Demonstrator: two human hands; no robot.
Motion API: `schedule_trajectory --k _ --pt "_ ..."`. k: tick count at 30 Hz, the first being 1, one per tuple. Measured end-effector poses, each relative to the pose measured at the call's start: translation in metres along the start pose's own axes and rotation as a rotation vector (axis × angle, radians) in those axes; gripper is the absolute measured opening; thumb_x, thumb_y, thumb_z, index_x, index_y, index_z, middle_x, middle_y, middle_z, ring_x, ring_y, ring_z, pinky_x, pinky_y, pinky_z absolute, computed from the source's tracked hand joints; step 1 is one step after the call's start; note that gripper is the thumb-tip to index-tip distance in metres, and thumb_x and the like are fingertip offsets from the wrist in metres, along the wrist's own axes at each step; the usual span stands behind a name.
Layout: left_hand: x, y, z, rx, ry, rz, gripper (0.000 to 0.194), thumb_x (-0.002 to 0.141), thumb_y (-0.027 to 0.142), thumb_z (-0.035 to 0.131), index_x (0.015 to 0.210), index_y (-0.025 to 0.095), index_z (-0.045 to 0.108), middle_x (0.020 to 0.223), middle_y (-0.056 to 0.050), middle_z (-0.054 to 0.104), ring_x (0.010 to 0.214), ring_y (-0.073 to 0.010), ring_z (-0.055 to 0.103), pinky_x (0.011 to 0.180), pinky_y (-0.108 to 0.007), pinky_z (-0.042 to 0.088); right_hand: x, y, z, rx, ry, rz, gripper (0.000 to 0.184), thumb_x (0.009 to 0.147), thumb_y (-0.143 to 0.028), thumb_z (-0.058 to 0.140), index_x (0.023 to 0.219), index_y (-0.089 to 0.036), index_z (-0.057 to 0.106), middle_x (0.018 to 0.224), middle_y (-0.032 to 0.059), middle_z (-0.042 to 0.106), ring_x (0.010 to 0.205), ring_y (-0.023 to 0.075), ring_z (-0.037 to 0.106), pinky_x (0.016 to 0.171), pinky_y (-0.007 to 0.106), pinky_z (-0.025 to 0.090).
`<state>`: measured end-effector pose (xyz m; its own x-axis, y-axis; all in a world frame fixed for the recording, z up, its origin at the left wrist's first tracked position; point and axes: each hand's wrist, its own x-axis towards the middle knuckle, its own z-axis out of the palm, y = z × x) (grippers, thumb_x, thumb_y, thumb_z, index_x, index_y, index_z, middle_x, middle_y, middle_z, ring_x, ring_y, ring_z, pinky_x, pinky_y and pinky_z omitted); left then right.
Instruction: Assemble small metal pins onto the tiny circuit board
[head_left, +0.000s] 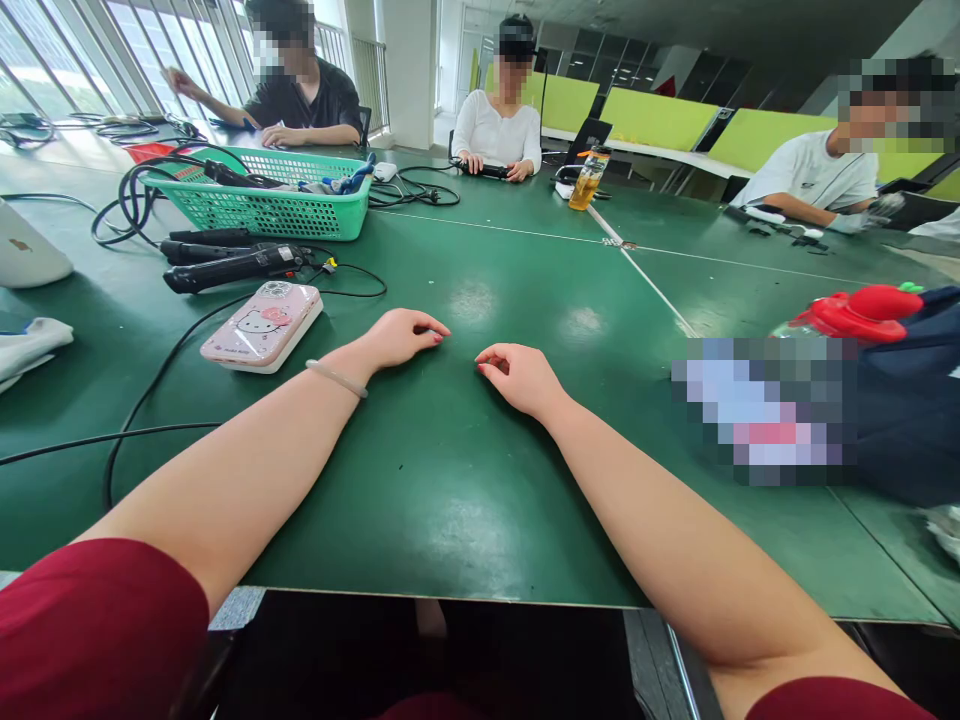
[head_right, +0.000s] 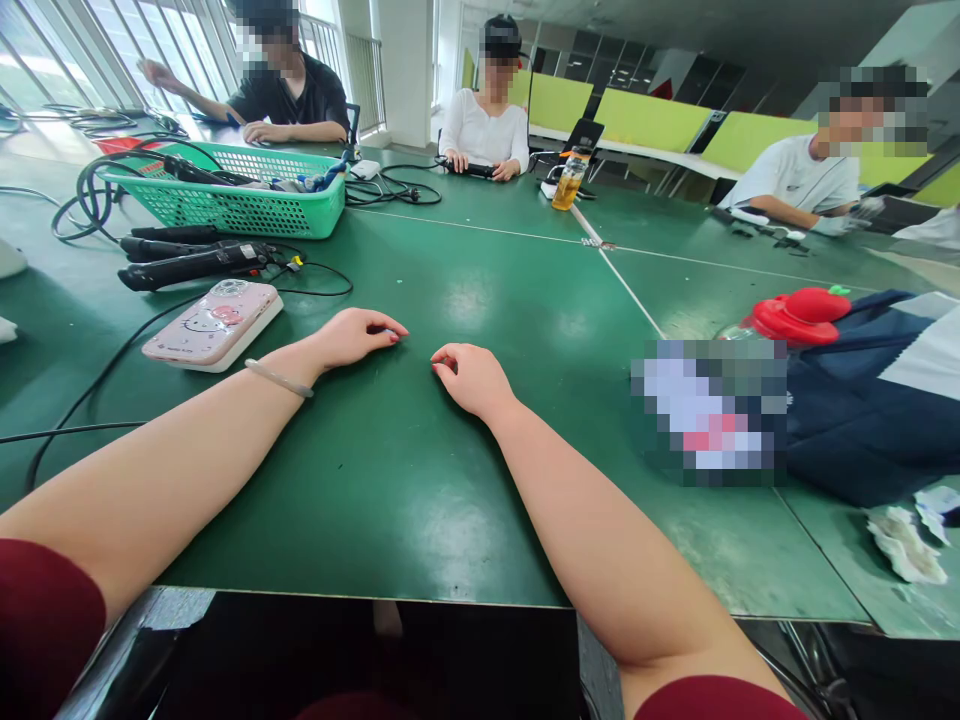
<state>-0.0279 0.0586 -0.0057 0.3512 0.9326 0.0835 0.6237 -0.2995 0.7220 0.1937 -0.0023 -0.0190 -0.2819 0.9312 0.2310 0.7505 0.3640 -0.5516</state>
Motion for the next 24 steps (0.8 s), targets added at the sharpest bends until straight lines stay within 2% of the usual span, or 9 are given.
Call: schedule_trajectory --k 3,5,10,12,15,19,21,24 --pt "-0.003 0.015 0.020 -0.148 -0.170 0.106 0.030 0.073 0.036 0.066 0.097 0.020 0.074 0.086 -0.003 0.072 0.075 -0.0142 0.061 0.080 -0.028 0.048 0.001 0.001 0.000 -0.025 -0.005 -0.009 0.013 0.082 -0.022 0.060 0.091 -0.020 0.069 0.076 -0.0003 0.065 0.069 0.0116 0.055 0.068 0.025 0.042" --pt "-0.003 0.017 0.026 -0.233 -0.177 0.130 0.033 0.073 0.037 0.065 0.099 0.018 0.073 0.086 -0.004 0.071 0.074 -0.0137 0.060 0.079 -0.028 0.048 0.002 0.001 0.001 -0.030 0.001 -0.006 0.013 0.082 -0.021 0.060 0.090 -0.020 0.069 0.077 0.0000 0.065 0.071 0.0121 0.056 0.070 0.025 0.042" --pt "-0.001 0.007 0.015 -0.252 0.135 0.026 0.033 0.073 0.035 0.066 0.099 0.016 0.072 0.094 -0.007 0.071 0.082 -0.0154 0.060 0.086 -0.032 0.047 0.002 0.003 0.001 0.016 0.041 0.031 0.015 0.084 -0.017 0.056 0.092 -0.019 0.069 0.087 0.0016 0.067 0.078 0.0123 0.058 0.078 0.026 0.044" --pt "-0.001 0.004 0.011 -0.225 0.165 -0.017 0.032 0.071 0.034 0.067 0.097 0.016 0.072 0.092 -0.007 0.071 0.082 -0.0158 0.060 0.086 -0.033 0.047 0.002 0.002 0.001 0.001 0.038 0.054 0.015 0.084 -0.019 0.057 0.093 -0.020 0.070 0.090 0.0022 0.066 0.079 0.0124 0.058 0.078 0.027 0.044" --pt "-0.003 0.008 0.016 -0.262 0.054 0.012 0.031 0.070 0.035 0.069 0.095 0.016 0.072 0.090 -0.006 0.071 0.083 -0.0161 0.061 0.085 -0.033 0.048 0.002 0.000 0.001 -0.053 0.001 0.048 0.021 0.082 -0.028 0.064 0.101 -0.021 0.070 0.093 0.0031 0.064 0.078 0.0130 0.057 0.074 0.027 0.044" --pt "-0.006 0.019 0.029 -0.487 -0.162 0.059 0.034 0.066 0.036 0.074 0.093 0.015 0.071 0.089 -0.006 0.070 0.080 -0.0139 0.061 0.084 -0.033 0.049 0.002 -0.003 0.002 -0.118 -0.031 -0.003 0.027 0.081 -0.036 0.066 0.104 -0.023 0.070 0.096 0.0035 0.062 0.082 0.0142 0.057 0.070 0.026 0.042" --pt "-0.007 0.022 0.031 -0.611 -0.173 0.031 0.037 0.063 0.037 0.077 0.092 0.015 0.070 0.088 -0.006 0.069 0.080 -0.0133 0.061 0.085 -0.033 0.049 0.002 -0.004 0.003 -0.129 -0.028 -0.007 0.026 0.082 -0.036 0.065 0.105 -0.023 0.070 0.098 0.0036 0.062 0.085 0.0146 0.057 0.072 0.026 0.042" --pt "-0.007 0.022 0.029 -0.751 -0.098 -0.021 0.039 0.062 0.038 0.079 0.091 0.014 0.068 0.092 -0.008 0.069 0.082 -0.0135 0.062 0.083 -0.032 0.049 0.002 -0.006 0.004 -0.115 -0.032 -0.005 0.024 0.084 -0.034 0.063 0.105 -0.024 0.070 0.100 0.0031 0.062 0.086 0.0139 0.057 0.073 0.026 0.042"
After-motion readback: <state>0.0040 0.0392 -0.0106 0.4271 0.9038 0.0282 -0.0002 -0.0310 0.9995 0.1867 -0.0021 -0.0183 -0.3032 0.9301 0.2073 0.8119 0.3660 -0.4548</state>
